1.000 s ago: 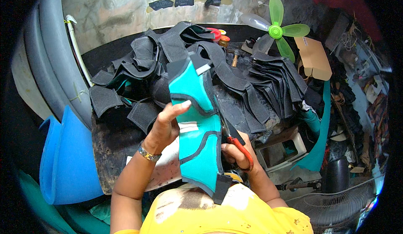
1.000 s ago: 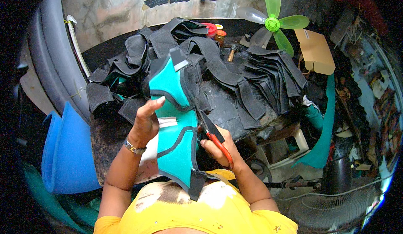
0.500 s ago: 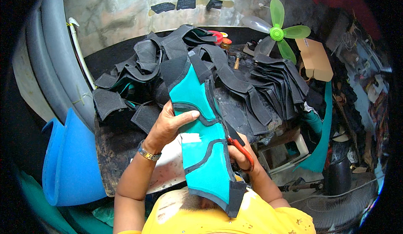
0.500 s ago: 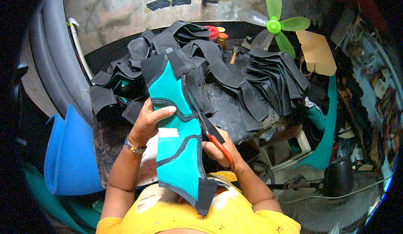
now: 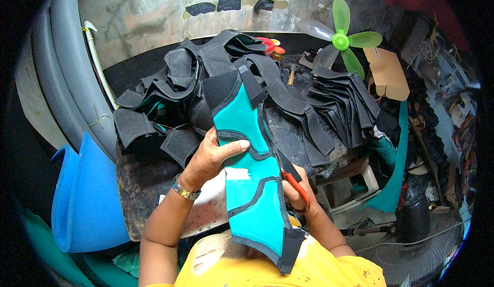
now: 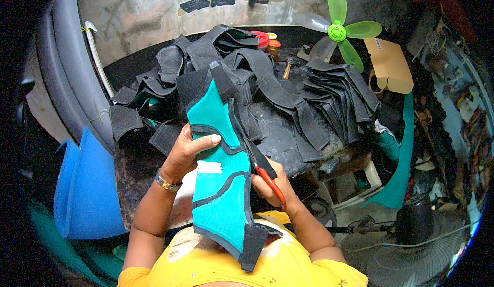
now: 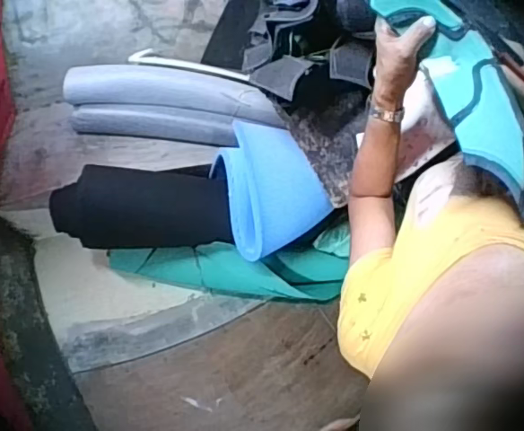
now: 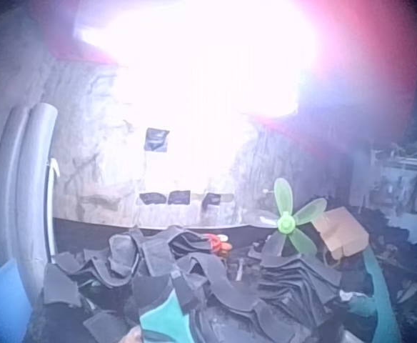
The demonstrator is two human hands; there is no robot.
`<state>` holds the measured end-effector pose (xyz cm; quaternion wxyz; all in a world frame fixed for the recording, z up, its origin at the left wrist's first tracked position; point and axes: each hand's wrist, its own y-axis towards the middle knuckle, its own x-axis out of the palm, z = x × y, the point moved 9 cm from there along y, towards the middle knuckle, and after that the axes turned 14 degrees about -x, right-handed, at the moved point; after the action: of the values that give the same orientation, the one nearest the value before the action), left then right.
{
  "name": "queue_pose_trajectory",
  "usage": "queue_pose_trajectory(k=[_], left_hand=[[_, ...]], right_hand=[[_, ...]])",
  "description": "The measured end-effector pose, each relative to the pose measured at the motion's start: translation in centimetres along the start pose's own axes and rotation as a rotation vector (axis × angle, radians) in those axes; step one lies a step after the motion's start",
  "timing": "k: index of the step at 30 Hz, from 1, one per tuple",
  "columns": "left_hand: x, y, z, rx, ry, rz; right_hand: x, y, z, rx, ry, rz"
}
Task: The person uses red-handled scissors to trim the black edges of teal foam pieces. They hold each piece with the left hand, cut along the perimeter, and place the trimmed pieces into a pile on the workbench. The person repeats this process for several foam pieces throughout the clip.
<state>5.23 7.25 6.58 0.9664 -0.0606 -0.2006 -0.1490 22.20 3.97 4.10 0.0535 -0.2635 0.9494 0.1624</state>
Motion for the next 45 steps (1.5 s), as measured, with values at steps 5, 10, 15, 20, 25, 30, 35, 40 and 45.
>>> queue_pose_trajectory(k=[5, 10, 15, 20, 25, 30, 35, 40, 45], left_hand=[[0.4, 0.2, -0.4, -0.022, -0.073, -0.042], [1.4, 0.2, -1.6, -0.042, -0.070, -0.046], [1.9, 0.3, -2.5, -0.057, -0.118, -0.075], [1.6, 0.2, -2.9, -0.132, -0.232, -0.060], [0.2, 0.4, -0.7, -0.075, -0.251, -0.021], [-0.4, 0.4, 0.0, 0.049, -0.173, 0.052], [-0.8, 0.0, 0.6, 0.145, -0.070, 0.100], [-0.4, -0.4, 1.1, 0.203, -0.180, 0.045], [-0.2, -0.7, 1.8, 0.241, -0.108, 0.075]], right_hand=[[0.0, 0.4, -0.7, -0.235, -0.027, 0.082], [-0.2, 0.9, 0.9, -0.186, -0.053, 0.101], [-0.1, 0.9, -0.4, -0.273, 0.092, 0.088], [0.0, 0.7, -1.2, -0.320, 0.210, 0.061], [0.6, 0.4, -0.3, -0.216, 0.193, -0.010], [0.9, 0.7, -0.8, -0.261, 0.205, 0.004], [0.8, 0.9, -0.2, -0.139, 0.181, 0.033], [0.4, 0.8, -0.9, -0.149, 0.106, 0.009], [0.1, 0.9, -1.5, -0.183, 0.066, -0.027]])
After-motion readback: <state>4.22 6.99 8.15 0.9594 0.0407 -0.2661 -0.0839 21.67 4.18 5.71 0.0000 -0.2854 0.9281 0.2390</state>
